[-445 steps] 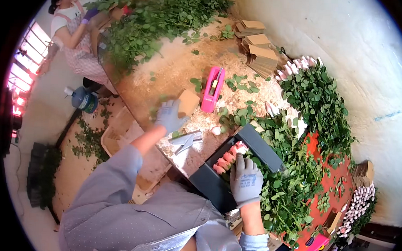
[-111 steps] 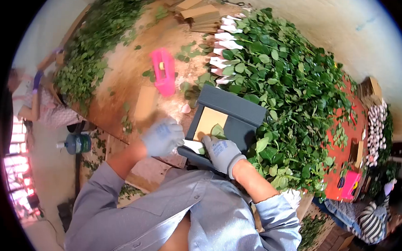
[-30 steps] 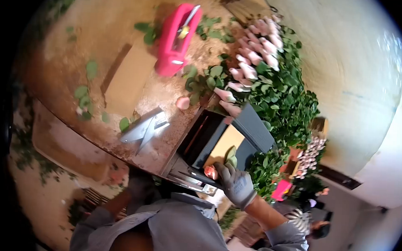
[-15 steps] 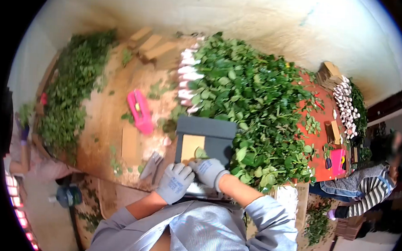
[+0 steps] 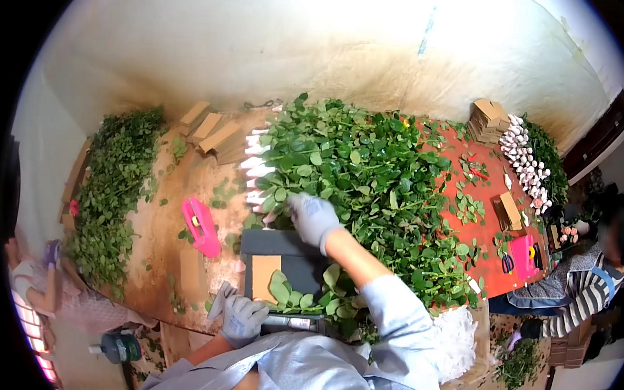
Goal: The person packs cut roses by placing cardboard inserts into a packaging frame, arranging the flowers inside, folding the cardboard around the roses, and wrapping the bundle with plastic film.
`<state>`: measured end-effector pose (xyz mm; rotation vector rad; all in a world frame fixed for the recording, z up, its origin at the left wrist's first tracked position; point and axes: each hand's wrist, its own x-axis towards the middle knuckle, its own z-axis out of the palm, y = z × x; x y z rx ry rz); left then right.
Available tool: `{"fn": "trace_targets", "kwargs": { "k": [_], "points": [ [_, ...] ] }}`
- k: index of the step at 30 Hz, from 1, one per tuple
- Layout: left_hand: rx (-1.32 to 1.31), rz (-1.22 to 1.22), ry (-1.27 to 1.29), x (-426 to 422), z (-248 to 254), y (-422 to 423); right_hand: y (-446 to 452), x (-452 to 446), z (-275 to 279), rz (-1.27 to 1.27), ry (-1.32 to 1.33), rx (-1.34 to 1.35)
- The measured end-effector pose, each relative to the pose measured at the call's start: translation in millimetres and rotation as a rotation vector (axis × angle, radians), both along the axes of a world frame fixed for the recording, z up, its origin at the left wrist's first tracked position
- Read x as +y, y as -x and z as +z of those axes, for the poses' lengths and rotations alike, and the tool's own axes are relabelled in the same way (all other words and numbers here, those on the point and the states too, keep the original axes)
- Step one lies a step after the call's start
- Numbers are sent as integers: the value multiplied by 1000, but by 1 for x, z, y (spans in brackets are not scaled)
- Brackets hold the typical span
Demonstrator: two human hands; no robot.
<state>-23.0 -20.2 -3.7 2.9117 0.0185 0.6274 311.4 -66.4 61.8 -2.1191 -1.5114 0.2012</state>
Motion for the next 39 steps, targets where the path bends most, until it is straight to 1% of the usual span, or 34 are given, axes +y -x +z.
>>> {"fn": "trace_targets", "kwargs": {
  "k": [1,2,3,5,6,8,9,11,12,13,15,16,17,18,20,21,23,25,26,28,30,31,33,34,37,38,39],
  "points": [
    [-8,0,1,0,0,-1,-20,15,-9,-93,16,-17],
    [-31,17,-14,-2,0,-2,-41,29,-23,-131,79,-112],
    [-36,5,-18,-3,-2,-3,-60,42,-36,-166,103,-129],
    [-23,27,-33,-3,-6,-2,-84,62,-62,-266,232,-214],
    [-14,32,-26,-4,-3,-2,-90,66,-71,-276,232,-214],
    [7,25,-21,-5,1,-2,-94,71,-87,-282,431,-317],
    [24,30,-15,-4,2,-3,-96,76,-104,-290,422,-380],
    [21,31,-21,-3,-2,-3,-84,74,-94,-326,368,-297],
    [-1,44,-31,-4,-6,-2,-81,74,-100,-287,397,-430],
    [-21,59,-40,-5,-7,-2,-88,75,-109,-287,398,-436],
    [-24,64,-40,-5,-8,-1,-98,76,-124,-151,429,-667],
    [-32,66,-41,-5,-8,-1,-96,71,-104,-251,369,-564],
    [-40,71,-40,-6,-9,-1,-102,66,-83,-209,267,-643],
    [-40,75,-33,-7,-9,-1,-116,69,-76,-236,256,-764],
    [22,78,-70,-6,-9,1,-115,52,2,-219,232,-899],
    [21,80,-67,-5,-7,1,-124,52,18,-257,127,-928],
    [-31,46,-26,-5,-3,-1,-125,49,64,-309,134,-966],
    [-49,46,-31,-4,-4,-2,-110,43,95,-286,157,-1002],
    [-61,42,-38,-4,-5,-1,-100,41,99,-287,165,-996],
    [-65,43,-39,-4,-10,0,-78,40,95,-150,188,-916],
    [-75,44,-48,-4,-15,1,-85,52,61,-109,206,-915],
    [-39,55,-63,-4,-17,3,-98,59,45,-104,197,-893],
    [-2,65,-90,-1,-18,1,-119,70,37,-160,82,-811],
    [-17,44,-62,0,-16,1,-131,75,42,-144,120,-830],
    [-36,8,-37,4,-18,0,-161,101,47,-239,195,-901],
    [-12,18,-54,4,-20,1,-163,105,40,-232,197,-899],
    [11,30,-71,4,-22,2,-167,112,23,-257,140,-859]
  ]
}}
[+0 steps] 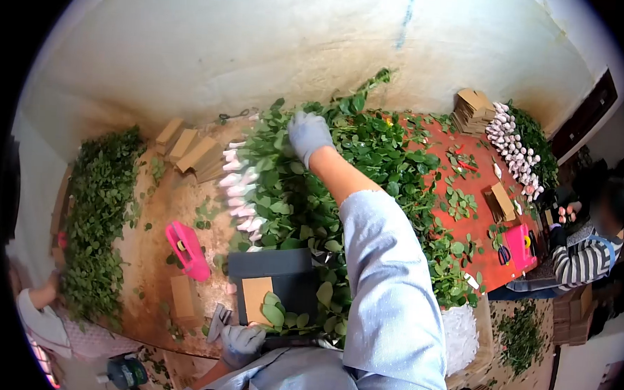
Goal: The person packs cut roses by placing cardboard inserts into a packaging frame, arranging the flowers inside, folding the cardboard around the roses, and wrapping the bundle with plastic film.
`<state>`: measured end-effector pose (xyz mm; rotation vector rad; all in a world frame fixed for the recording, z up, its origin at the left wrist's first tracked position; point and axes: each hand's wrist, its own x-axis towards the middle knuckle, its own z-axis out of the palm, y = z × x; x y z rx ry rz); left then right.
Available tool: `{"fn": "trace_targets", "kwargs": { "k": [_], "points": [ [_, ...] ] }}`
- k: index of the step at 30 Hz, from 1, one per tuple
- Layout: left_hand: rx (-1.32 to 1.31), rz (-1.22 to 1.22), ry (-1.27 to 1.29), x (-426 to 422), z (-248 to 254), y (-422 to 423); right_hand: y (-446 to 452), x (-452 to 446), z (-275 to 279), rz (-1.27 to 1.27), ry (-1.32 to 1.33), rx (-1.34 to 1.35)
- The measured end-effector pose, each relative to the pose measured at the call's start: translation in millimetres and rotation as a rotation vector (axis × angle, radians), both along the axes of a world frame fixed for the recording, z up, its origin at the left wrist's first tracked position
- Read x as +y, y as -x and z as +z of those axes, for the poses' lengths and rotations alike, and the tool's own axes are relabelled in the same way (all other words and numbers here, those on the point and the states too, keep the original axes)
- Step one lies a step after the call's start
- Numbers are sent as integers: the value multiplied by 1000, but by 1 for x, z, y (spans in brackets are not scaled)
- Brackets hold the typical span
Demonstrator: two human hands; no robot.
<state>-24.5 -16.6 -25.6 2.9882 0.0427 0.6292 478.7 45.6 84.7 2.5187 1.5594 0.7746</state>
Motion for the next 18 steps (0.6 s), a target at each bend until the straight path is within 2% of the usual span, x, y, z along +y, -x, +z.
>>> {"fn": "trace_targets", "kwargs": {
  "k": [1,2,4,5,7,8,10,12,14,16,18],
  "points": [
    [2,10,3,0,0,1,7,4,0,1,-65,33],
    [44,13,3,0,1,2,20,-3,-6,69,67,19],
    [94,31,13,0,0,4,54,-22,-42,386,-28,28],
    [94,34,41,0,-2,5,72,-32,-60,454,108,178],
    [98,27,76,-2,-2,8,97,-44,-94,261,410,418],
    [119,21,103,-1,-1,8,96,-49,-112,207,462,389],
    [123,-15,126,1,-2,5,86,-50,-137,62,429,395],
    [93,11,19,2,-3,6,81,-49,-159,78,337,389],
    [-13,-24,-60,5,2,-4,78,-45,-155,90,288,470],
    [70,19,-100,2,2,-1,73,-41,-160,100,251,418],
    [1,8,-100,4,0,-4,72,-47,-144,98,203,372]
  ]
}}
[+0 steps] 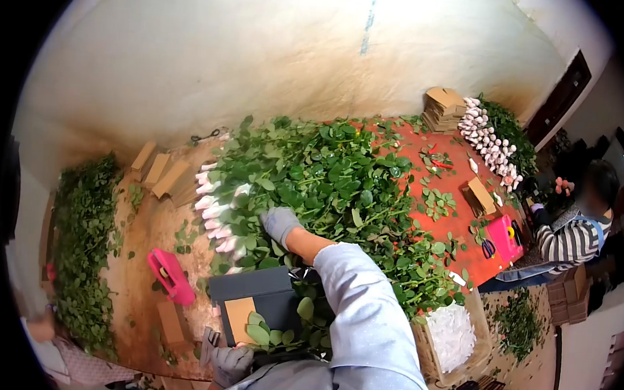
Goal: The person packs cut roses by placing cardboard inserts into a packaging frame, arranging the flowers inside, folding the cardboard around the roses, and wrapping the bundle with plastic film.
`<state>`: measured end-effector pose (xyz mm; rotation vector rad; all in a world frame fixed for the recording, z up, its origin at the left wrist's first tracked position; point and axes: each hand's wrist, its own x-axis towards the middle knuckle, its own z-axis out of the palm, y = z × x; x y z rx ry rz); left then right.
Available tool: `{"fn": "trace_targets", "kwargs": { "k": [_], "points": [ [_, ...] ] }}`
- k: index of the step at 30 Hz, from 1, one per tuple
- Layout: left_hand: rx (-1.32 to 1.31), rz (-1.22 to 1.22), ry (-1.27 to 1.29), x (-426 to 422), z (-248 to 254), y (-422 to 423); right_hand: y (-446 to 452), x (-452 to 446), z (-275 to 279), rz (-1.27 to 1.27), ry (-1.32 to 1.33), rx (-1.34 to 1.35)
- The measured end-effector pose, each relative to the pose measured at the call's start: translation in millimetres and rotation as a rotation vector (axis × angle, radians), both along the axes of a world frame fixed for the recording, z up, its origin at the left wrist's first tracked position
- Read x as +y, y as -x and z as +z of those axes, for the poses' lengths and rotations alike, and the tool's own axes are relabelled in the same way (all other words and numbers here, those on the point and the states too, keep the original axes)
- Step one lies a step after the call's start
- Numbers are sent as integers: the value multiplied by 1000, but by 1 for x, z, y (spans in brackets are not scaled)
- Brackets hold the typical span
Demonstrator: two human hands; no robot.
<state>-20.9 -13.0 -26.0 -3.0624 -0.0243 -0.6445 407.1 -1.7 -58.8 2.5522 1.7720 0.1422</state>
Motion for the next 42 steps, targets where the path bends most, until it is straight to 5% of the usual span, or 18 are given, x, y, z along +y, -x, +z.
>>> {"fn": "trace_targets", "kwargs": {
  "k": [6,10,13,17,18,22,24,29,34,42],
  "points": [
    [-38,15,66,-6,1,3,-9,-27,158,-135,-152,-171],
    [-75,22,128,-8,4,3,-40,-45,246,-290,-503,-219],
    [-97,-15,151,-8,1,6,-35,-72,290,-146,-824,-109],
    [-82,-36,182,-8,2,9,-46,-64,233,-17,-368,-61],
    [-90,-18,187,-7,4,9,-33,-58,229,-124,-70,-31],
    [-33,-10,198,-9,7,12,-25,-37,202,-131,2,-14],
    [-58,-4,184,-10,2,12,-26,-31,206,-110,-319,16],
    [-74,30,209,-13,-1,12,-48,-16,202,-127,169,114],
    [-48,72,262,-18,-2,13,-34,-30,190,79,-527,93],
    [-72,39,233,-13,-2,11,41,-61,285,242,-745,-464]
  ]
}}
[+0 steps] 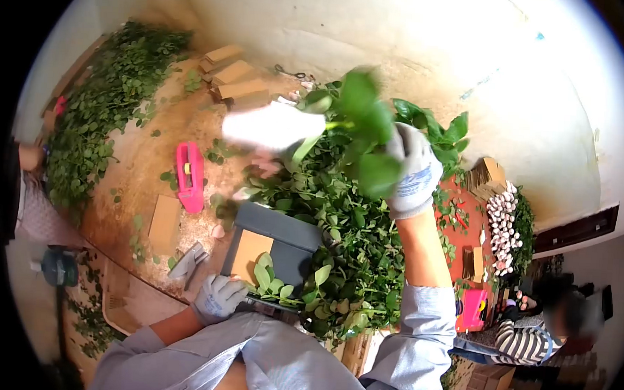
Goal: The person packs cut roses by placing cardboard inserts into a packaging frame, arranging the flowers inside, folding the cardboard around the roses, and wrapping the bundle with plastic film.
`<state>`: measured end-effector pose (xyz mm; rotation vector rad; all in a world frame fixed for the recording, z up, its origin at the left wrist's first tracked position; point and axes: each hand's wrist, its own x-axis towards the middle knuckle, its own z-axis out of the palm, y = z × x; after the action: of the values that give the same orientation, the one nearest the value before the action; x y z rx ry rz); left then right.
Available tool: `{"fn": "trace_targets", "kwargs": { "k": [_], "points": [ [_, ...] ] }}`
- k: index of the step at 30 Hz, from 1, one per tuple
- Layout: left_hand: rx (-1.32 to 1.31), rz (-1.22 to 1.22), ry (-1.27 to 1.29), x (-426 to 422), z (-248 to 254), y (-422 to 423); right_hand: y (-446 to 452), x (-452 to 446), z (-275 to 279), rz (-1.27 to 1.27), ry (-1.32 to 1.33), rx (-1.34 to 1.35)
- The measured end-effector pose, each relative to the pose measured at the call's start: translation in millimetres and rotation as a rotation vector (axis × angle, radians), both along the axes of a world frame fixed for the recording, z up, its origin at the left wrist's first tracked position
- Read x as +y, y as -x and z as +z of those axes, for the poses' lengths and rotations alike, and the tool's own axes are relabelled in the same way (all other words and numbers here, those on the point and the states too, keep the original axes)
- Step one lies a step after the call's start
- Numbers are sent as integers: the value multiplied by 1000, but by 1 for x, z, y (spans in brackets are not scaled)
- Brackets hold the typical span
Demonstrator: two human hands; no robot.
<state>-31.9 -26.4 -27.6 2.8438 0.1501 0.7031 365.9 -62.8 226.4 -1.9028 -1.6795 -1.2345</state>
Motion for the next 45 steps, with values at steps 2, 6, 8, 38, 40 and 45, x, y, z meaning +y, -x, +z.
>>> {"fn": "trace_targets", "kwargs": {
  "k": [2,6,8,38,40,45],
  "points": [
    [11,-9,8,0,2,0,-5,-9,-12,-12,228,-56],
    [44,-28,4,2,4,1,-53,-28,-83,-324,665,6],
    [1,-18,36,1,5,0,-76,-45,-107,-528,862,137],
    [130,29,5,-3,9,0,208,-41,-163,-39,977,512],
    [108,23,16,-3,11,0,202,-30,-190,-9,878,534],
    [98,21,9,-3,9,-1,190,-33,-206,65,1195,636]
  ]
}}
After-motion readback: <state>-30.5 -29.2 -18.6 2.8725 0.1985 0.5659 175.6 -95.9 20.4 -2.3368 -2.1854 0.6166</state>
